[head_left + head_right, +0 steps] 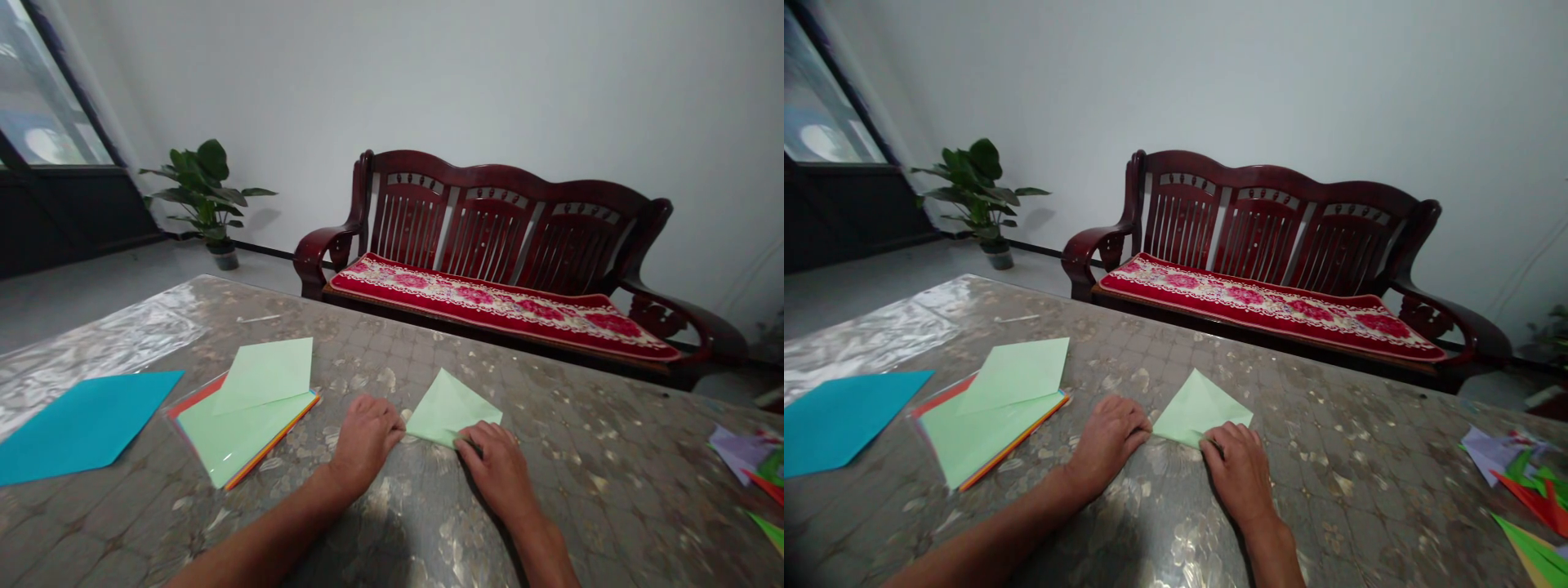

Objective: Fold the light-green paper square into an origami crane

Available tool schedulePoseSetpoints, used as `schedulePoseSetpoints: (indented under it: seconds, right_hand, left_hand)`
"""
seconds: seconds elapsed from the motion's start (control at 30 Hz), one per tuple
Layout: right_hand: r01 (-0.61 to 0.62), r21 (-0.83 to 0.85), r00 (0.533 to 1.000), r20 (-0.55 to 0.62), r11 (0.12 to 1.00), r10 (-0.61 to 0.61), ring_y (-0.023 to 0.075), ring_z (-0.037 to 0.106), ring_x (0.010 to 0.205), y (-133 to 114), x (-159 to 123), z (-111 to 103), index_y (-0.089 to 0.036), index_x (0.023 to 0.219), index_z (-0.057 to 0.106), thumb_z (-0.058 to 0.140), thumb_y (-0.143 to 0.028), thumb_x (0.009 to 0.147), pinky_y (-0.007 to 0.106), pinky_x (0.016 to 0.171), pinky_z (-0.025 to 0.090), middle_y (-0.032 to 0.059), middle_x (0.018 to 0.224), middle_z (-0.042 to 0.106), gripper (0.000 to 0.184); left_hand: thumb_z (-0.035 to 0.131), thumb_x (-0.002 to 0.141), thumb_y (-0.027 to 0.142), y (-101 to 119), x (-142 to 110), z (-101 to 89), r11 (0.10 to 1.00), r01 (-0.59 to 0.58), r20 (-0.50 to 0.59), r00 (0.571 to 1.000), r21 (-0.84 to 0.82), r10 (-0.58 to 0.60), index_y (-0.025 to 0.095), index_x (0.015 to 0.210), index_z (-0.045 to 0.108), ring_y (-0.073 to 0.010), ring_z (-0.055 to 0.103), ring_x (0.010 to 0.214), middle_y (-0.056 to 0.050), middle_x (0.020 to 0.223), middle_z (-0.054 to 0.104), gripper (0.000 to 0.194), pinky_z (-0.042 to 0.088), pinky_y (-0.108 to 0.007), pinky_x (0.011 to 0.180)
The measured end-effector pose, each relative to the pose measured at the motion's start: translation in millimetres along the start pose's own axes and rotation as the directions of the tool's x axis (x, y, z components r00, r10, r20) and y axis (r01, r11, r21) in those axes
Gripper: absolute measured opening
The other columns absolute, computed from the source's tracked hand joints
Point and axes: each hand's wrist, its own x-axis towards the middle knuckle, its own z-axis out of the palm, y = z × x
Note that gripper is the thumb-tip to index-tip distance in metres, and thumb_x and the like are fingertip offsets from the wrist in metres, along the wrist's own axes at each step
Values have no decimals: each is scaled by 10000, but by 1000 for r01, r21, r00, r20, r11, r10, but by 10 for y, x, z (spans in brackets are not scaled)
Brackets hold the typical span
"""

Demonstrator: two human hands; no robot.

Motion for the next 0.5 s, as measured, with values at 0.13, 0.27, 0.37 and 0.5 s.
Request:
schedulePoseSetpoints:
  seconds: [0.13, 0.27, 0.37, 0.5]
  right_hand:
    - [-58, -1, 998, -39, 998, 58, 200, 607, 854, 15, 16, 35, -252, 864, 687, 566, -310, 894, 310, 798, 372, 11, 868, 700, 137]
    - [-119, 25, 991, -58, 993, 121, 202, 611, 828, 18, 29, 38, -257, 858, 692, 567, -318, 875, 307, 776, 382, 12, 853, 707, 141]
    - [-99, 37, 994, -50, 994, 101, 185, 607, 784, -18, 28, 28, -254, 791, 692, 575, -328, 869, 292, 750, 374, 4, 805, 703, 159]
    - [-65, 41, 997, -27, 997, 66, 166, 597, 764, -117, 20, 35, -246, 749, 680, 565, -323, 889, 282, 752, 347, -10, 765, 697, 196]
  left_hand:
    - [622, 908, 274, 13, 4, 10, 1000, 3, -20, 1000, -1, -3, 222, 805, 712, -214, 576, 909, -25, 881, 687, 146, 342, -378, 933]
    - [614, 913, 268, 11, 2, 39, 1000, -25, -37, 999, -9, 25, 230, 810, 708, -207, 565, 915, -15, 894, 675, 144, 341, -369, 940]
    - [558, 945, 277, -3, 17, 56, 997, -61, -28, 998, 45, 63, 228, 851, 694, -212, 549, 923, -26, 917, 657, 172, 356, -361, 913]
    - [509, 967, 267, -16, 36, 71, 989, -77, -5, 997, 128, 78, 210, 901, 672, -231, 539, 933, -51, 958, 644, 185, 374, -361, 863]
